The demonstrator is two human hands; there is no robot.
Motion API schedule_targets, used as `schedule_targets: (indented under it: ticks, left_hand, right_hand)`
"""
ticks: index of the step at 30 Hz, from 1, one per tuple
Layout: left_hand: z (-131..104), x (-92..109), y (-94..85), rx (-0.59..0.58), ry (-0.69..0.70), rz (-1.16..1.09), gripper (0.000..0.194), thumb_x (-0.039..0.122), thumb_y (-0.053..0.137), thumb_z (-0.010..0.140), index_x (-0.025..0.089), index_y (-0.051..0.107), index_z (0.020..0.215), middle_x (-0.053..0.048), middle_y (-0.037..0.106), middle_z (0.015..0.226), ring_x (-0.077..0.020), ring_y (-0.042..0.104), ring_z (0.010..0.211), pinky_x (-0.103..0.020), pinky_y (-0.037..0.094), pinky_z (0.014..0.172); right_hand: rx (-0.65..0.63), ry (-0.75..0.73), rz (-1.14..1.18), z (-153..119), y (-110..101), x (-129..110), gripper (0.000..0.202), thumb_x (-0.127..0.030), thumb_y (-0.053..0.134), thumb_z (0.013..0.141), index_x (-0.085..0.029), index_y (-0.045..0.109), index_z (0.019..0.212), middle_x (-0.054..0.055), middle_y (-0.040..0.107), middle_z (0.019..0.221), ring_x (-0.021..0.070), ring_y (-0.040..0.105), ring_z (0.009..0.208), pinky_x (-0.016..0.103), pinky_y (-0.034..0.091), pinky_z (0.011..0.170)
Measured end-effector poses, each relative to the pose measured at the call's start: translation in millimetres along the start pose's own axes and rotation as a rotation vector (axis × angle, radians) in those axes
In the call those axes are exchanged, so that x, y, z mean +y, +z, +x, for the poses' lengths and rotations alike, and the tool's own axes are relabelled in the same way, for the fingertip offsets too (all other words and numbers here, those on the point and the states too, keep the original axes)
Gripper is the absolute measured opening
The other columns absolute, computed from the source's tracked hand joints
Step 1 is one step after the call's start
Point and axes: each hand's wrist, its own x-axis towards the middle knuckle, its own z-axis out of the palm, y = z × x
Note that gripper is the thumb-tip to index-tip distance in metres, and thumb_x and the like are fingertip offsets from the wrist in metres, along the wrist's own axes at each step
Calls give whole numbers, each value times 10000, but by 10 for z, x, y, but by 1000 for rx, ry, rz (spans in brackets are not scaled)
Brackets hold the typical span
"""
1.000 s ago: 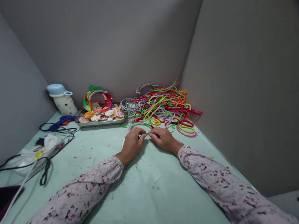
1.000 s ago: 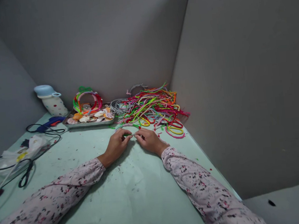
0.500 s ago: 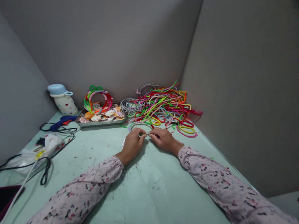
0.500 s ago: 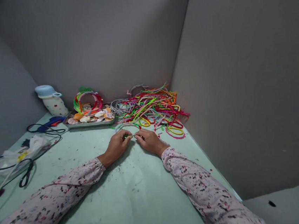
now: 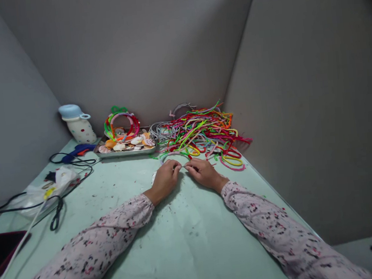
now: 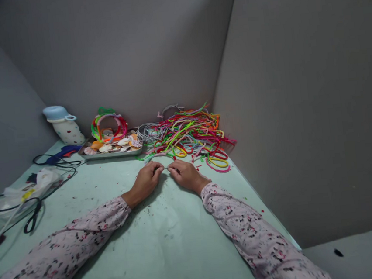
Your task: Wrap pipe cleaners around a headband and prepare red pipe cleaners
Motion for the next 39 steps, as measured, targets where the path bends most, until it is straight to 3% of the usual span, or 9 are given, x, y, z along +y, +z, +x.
schedule_targets:
  ticks: [11, 19, 39]
  left_hand:
    - [13, -50, 27, -65, -35, 32, 191, 228, 421, 893, 183, 604, 864, -48, 647, 828, -184, 583, 775, -303, 436, 709]
    - [-7, 27, -18, -61, -74, -78, 179, 243, 426, 896, 190, 592, 856, 0, 597, 665, -156, 554, 636, -277, 416, 624]
    - [23, 9, -36, -150, -144, -106, 228, 261, 405, 889, 198, 588, 768, 23, 558, 557, -162, 536, 587, -275, 382, 581]
  right_hand:
    - [-18, -12, -8, -18, 14, 17, 168, -212, 511, 911, -194, 674, 949, 56, 660, 856, 165, 592, 782, 276, 454, 723]
    - [3, 6, 2, -3, 3, 5, 158, -201, 523, 903, -192, 674, 950, 57, 670, 866, 168, 603, 794, 277, 459, 731]
    - [-17, -19, 19, -8, 13, 22, 169, -209, 514, 911, -202, 672, 970, 54, 670, 879, 171, 610, 823, 282, 465, 750]
